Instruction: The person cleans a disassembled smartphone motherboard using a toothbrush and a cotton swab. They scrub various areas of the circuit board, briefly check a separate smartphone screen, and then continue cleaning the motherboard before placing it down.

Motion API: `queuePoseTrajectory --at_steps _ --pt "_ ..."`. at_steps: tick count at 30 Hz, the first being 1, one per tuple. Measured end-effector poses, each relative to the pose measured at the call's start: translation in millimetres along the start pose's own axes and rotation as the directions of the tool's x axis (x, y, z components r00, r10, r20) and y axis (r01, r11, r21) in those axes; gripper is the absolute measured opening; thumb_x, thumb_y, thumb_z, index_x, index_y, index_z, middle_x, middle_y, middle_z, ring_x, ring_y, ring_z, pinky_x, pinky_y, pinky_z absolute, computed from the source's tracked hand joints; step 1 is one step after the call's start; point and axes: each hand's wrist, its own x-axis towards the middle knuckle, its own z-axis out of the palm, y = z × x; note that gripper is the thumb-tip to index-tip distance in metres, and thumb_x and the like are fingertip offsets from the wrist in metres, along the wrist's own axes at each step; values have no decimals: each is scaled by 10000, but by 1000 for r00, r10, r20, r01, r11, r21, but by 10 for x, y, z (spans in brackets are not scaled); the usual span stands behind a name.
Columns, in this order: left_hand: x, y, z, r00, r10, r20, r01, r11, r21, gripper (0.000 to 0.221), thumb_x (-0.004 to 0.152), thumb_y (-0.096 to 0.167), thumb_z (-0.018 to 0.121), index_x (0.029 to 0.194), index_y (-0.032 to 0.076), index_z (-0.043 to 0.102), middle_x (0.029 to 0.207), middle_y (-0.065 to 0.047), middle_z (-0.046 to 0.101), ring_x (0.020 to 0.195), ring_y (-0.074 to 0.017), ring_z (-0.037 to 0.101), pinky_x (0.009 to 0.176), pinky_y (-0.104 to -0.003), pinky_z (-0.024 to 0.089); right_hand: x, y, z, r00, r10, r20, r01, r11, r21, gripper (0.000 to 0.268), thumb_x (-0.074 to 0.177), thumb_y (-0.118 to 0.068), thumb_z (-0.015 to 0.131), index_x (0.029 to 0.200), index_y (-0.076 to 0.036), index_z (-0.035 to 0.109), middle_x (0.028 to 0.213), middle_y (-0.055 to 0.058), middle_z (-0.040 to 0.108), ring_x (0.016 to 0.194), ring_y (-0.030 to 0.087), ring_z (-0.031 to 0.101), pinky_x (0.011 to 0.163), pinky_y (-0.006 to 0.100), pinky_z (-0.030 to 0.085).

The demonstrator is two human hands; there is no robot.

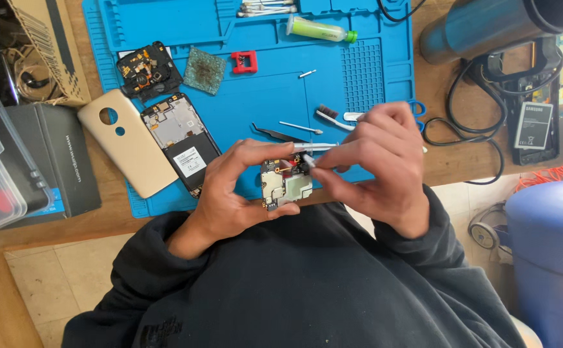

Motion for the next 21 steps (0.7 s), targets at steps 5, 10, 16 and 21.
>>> queuePoseTrajectory --at_steps 5,10,16,21 --pt "19 9 -6 1000 -18 -6 18 1000 -15 733 980 483 940 1575 182 637 1548 -77 754 1430 -331 775 1191 -486 659 5 31 21 999 29 35 -29 1000 -11 171 1127 -282 819 1019 -158 770 766 -33 611 763 251 569 944 475 393" --pt "-28 -34 3 999 -30 -32 28 997 -74 742 981 473 942 1583 173 629 1519 -111 752 1403 -329 786 1162 -467 665 -82 108 -5 995 -17 96 18 1000 -17 235 1127 -365 806 1013 -161 781 800 -2 650 745 254 574 919 473 423" --pt "-79 -94 42 984 -74 -160 40 979 -202 751 969 408 959 1575 138 608 1467 -107 707 1303 -258 761 1120 -419 694 -305 426 -176 965 260 19 -245 930 -274 242 1228 -168 866 1040 -116 722 866 9 657 834 267 623 971 483 413" --pt "-90 -148 68 971 -127 -202 81 972 -219 823 900 442 979 1551 103 607 1472 -125 689 1299 -264 779 1123 -406 701 -473 559 -214 947 313 67 -277 907 -317 74 1232 -113 838 1302 -90 830 1069 73 781 986 314 686 872 478 407"
